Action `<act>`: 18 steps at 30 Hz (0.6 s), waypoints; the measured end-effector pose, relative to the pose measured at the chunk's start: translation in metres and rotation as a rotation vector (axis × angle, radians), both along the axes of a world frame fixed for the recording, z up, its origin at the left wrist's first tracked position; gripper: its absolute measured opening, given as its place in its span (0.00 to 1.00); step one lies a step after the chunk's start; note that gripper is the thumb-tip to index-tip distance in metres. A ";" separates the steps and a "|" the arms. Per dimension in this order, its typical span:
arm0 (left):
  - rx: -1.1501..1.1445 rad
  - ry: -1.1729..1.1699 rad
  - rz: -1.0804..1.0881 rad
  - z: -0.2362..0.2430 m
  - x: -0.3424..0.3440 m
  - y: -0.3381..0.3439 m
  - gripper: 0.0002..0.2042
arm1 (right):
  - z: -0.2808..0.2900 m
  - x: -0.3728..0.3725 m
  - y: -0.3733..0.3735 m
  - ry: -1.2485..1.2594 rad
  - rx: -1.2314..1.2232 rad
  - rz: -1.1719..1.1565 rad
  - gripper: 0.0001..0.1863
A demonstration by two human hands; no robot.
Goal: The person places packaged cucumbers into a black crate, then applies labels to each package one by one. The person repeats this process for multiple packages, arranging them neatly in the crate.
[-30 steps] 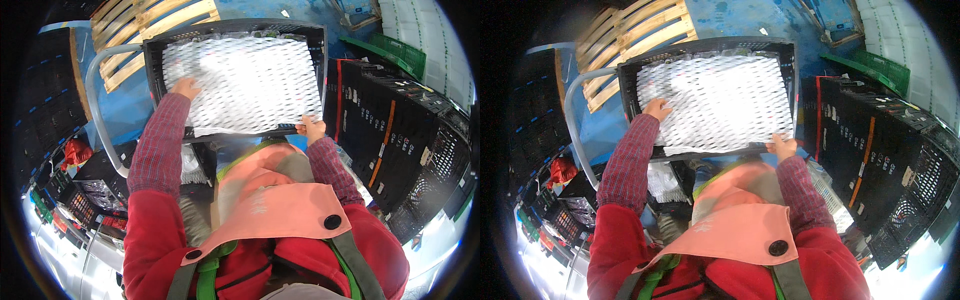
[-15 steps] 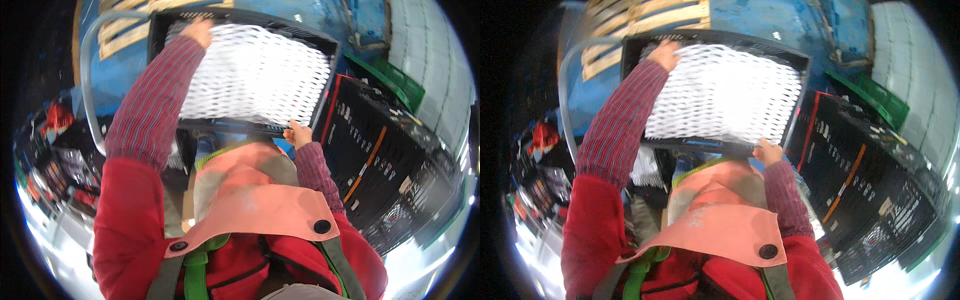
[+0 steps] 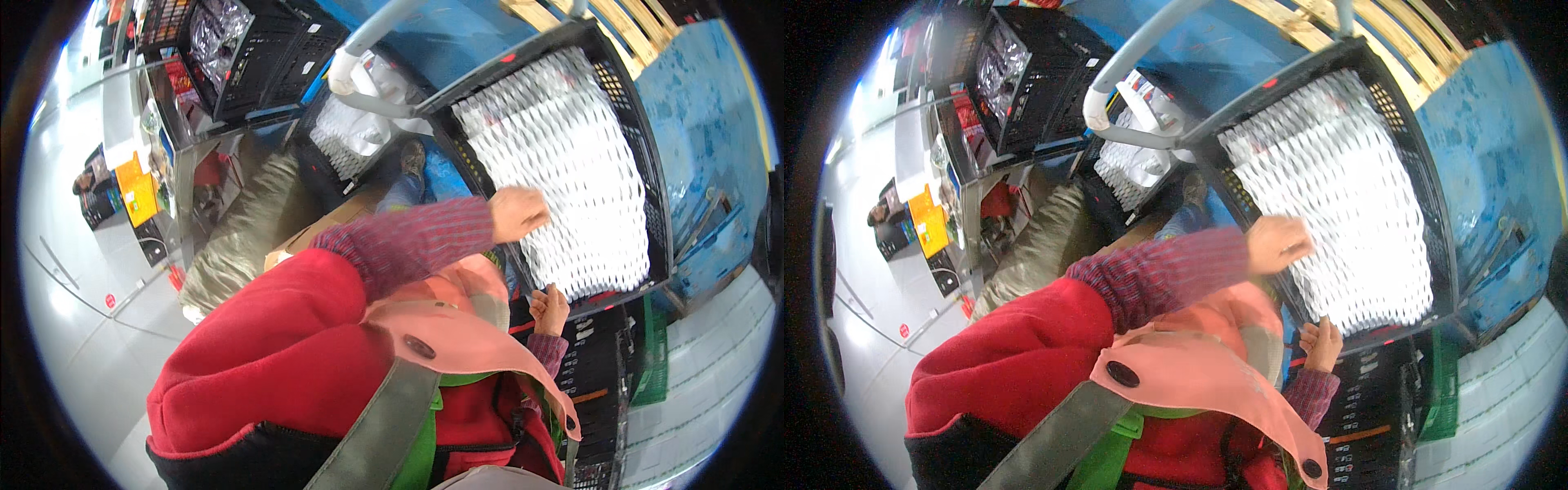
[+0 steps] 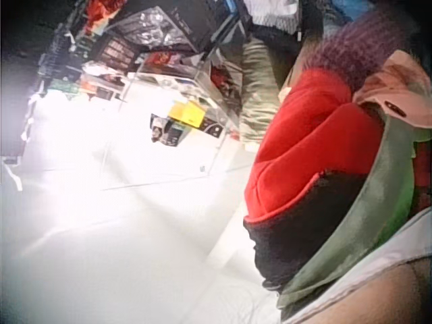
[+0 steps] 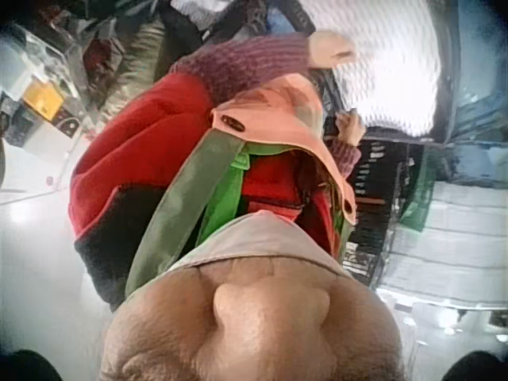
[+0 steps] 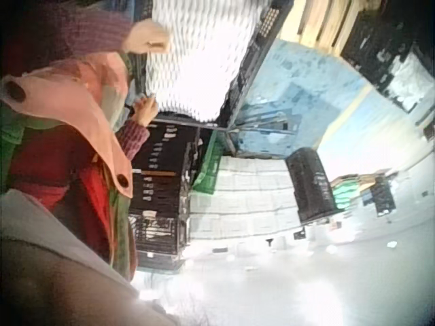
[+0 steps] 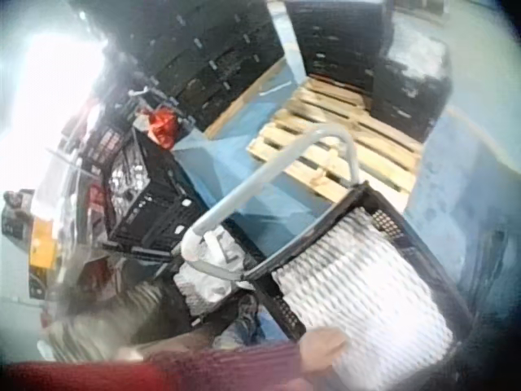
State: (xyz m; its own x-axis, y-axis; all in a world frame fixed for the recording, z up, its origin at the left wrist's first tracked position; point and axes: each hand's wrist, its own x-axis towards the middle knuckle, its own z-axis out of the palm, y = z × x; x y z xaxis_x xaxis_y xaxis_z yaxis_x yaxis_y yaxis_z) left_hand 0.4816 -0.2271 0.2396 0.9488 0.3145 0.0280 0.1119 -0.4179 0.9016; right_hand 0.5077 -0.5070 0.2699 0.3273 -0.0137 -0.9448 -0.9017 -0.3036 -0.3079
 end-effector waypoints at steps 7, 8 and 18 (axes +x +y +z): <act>-0.211 0.614 0.257 -0.005 -0.174 0.039 0.19 | -0.014 -0.023 0.108 -0.072 0.119 0.547 0.15; -0.256 0.708 0.377 -0.019 -0.194 0.046 0.20 | -0.021 -0.031 0.128 -0.055 0.147 0.604 0.14; -1.073 0.525 1.389 -0.194 -0.312 0.140 0.12 | -0.155 -0.135 0.359 -0.036 0.255 1.017 0.21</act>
